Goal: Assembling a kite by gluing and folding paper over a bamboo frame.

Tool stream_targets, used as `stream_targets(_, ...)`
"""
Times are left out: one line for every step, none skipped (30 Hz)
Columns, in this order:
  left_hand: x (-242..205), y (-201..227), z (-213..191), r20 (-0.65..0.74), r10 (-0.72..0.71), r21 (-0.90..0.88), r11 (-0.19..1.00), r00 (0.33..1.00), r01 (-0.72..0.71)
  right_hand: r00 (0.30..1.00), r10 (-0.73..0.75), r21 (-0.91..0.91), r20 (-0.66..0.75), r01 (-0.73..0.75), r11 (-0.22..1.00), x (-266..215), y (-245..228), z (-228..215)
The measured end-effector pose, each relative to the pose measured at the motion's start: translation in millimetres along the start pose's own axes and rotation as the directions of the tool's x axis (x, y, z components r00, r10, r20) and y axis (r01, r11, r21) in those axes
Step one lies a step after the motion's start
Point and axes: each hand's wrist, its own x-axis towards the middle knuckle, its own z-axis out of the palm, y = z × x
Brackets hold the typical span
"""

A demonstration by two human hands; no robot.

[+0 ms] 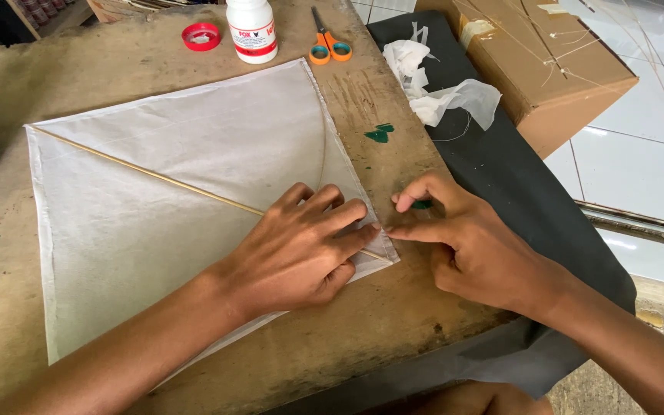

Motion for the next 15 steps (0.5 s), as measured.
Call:
stream_targets(0.1, -0.1, 0.0, 0.0, -0.001, 0.001, 1.0, 1.0, 0.001, 1.0, -0.001, 0.0, 0.001, 0.001, 1.0, 1.2, -1.6, -0.6)
stream_targets(0.2, -0.2, 0.1, 0.002, -0.002, -0.01, 1.0, 1.0, 0.002, 1.0, -0.001, 0.006, -0.011, 0.001, 1.0, 2.2, -3.3, -1.1)
stream_targets(0.3, -0.3, 0.2, 0.003, -0.002, -0.021, 1.0, 1.0, 0.002, 1.0, 0.0, 0.012, -0.024, 0.0, 1.0, 3.2, -4.8, -1.6)
stream_targets(0.0, -0.4, 0.4, 0.003, -0.001, -0.022, 1.0, 1.0, 0.001, 1.0, 0.002, 0.012, -0.024, -0.002, 1.0, 2.7, -5.0, -1.6)
stream_targets(-0.2, -0.5, 0.8, 0.007, -0.002, -0.021, 1.0, 1.0, 0.002, 1.0, 0.003, 0.025, -0.015, -0.002, 1.0, 2.2, -5.1, -1.7)
stream_targets(0.0, -0.8, 1.4, 0.01, -0.002, -0.018, 1.0, 1.0, 0.002, 1.0, 0.002, 0.037, -0.007, -0.002, 0.999, 1.5, -4.8, -2.1)
stream_targets(0.8, -1.1, 1.4, 0.008, 0.0, -0.018, 1.0, 1.0, 0.0, 1.0, 0.003, 0.035, -0.009, -0.003, 0.999, 1.2, -4.7, -1.8)
stream_targets(0.8, -0.8, 0.9, 0.011, 0.0, -0.021, 1.0, 1.0, 0.0, 1.0, 0.009, 0.013, 0.006, -0.009, 1.0, 1.0, -5.2, -1.1)
stream_targets(0.7, -0.7, 0.3, 0.014, 0.001, -0.024, 1.0, 1.0, -0.001, 1.0, 0.015, -0.01, 0.021, -0.015, 1.0, 0.9, -5.8, -0.4)
stream_targets(0.6, -0.7, 0.8, 0.015, 0.001, -0.025, 1.0, 1.0, -0.001, 1.0, 0.015, -0.009, 0.021, -0.015, 1.0, 0.5, -5.6, -1.1)
stream_targets(0.4, -0.6, 1.1, 0.014, 0.004, -0.01, 1.0, 1.0, -0.004, 1.0, 0.015, 0.017, 0.024, -0.015, 1.0, 0.3, -5.7, -1.8)
stream_targets(0.2, -0.9, 1.0, 0.011, 0.006, 0.007, 1.0, 1.0, -0.006, 1.0, 0.012, 0.041, 0.027, -0.013, 0.999, 0.8, -5.7, -3.0)
stream_targets(0.3, -0.6, 0.8, 0.011, 0.005, 0.009, 1.0, 1.0, -0.005, 1.0, 0.01, 0.041, 0.027, -0.011, 0.999, 1.4, -6.2, -2.5)
stream_targets(0.4, -0.5, 0.7, 0.009, 0.002, -0.004, 1.0, 1.0, -0.002, 1.0, -0.018, 0.068, -0.012, 0.019, 0.998, 2.1, -6.7, -1.9)
stream_targets(0.7, -0.4, 0.5, 0.008, -0.001, -0.018, 1.0, 1.0, 0.002, 0.998, -0.045, 0.094, -0.051, 0.049, 0.994, 2.7, -7.2, -1.5)
